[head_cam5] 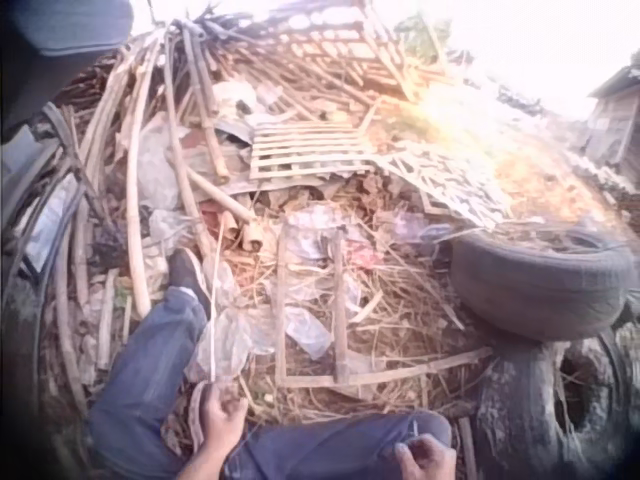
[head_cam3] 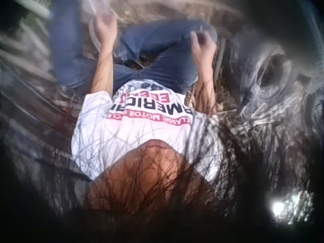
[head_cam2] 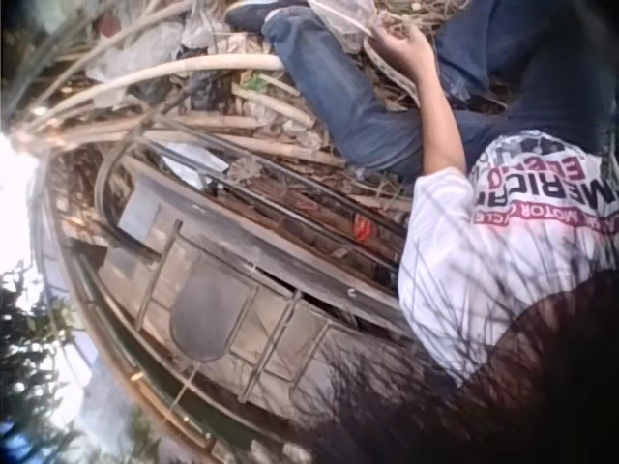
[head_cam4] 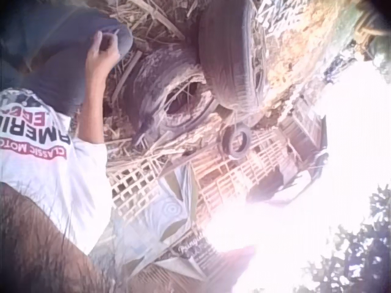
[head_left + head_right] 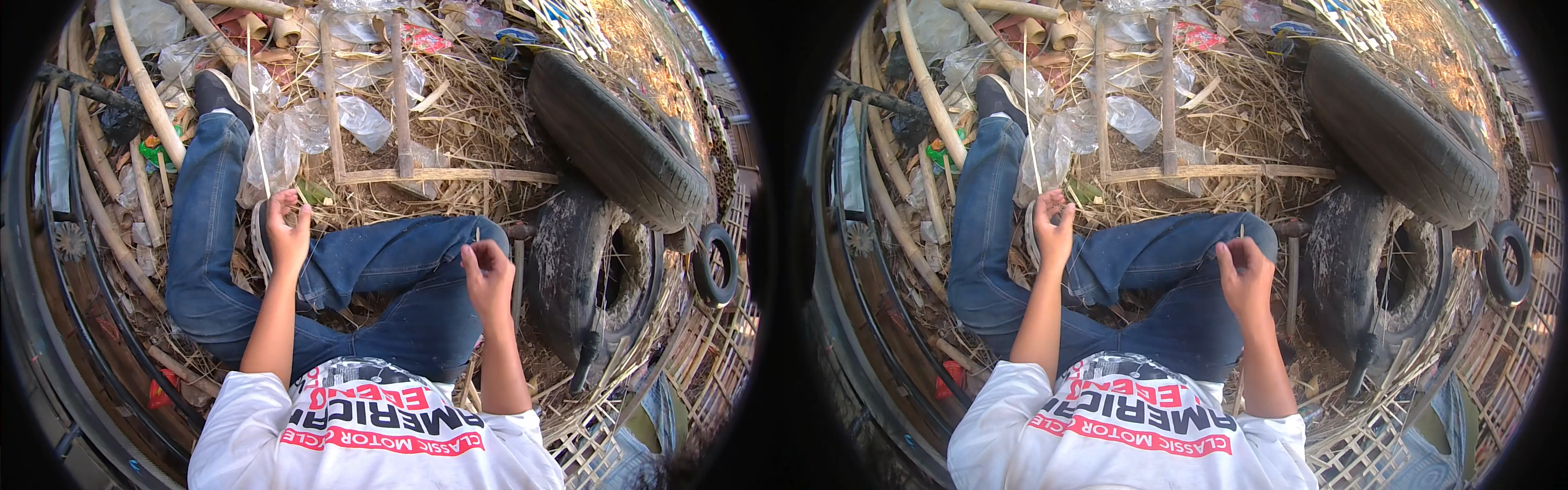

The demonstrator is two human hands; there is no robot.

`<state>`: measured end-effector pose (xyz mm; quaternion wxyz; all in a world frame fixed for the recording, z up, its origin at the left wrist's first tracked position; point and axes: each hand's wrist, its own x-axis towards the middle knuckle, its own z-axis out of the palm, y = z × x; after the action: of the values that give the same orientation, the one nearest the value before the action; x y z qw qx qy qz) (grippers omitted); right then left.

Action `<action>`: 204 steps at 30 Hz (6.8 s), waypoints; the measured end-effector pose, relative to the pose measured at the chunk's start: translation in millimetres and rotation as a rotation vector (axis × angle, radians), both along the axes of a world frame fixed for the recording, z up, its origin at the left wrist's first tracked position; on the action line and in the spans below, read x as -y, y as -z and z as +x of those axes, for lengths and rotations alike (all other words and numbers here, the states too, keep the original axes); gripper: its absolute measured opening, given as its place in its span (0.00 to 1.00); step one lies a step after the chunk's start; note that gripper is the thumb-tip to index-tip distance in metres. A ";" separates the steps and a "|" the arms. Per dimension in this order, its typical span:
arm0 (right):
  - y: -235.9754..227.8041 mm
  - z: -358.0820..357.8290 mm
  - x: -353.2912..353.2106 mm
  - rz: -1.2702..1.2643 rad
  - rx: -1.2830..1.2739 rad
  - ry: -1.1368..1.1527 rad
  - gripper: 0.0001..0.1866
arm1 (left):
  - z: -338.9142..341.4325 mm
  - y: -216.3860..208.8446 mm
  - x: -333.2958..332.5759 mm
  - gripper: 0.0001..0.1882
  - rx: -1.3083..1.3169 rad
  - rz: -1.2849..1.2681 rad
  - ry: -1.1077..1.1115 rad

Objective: The person builds a bamboo structure by hand, using a hammer and a small tool to insert and secure thin wooden strips into larger bamboo poles.

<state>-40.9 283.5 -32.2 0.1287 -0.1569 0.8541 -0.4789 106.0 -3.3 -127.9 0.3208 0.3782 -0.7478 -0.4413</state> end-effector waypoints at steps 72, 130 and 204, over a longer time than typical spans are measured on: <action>111.1 45.0 -188.8 0.042 0.161 0.510 0.10 | -46.3 -91.1 -11.4 0.18 0.248 0.632 0.615; 96.7 -93.2 127.9 -0.035 -0.400 -0.245 0.06 | -256.7 54.7 4.3 0.30 0.267 0.500 0.359; 98.0 -85.3 117.0 -0.187 -0.132 -0.198 0.26 | -165.2 37.1 -31.4 0.09 -0.172 -0.306 0.518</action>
<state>-126.2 166.5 -130.2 0.1038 -0.2828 0.7928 -0.5299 -59.2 28.2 -165.0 0.3132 0.0838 -0.8472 -0.4210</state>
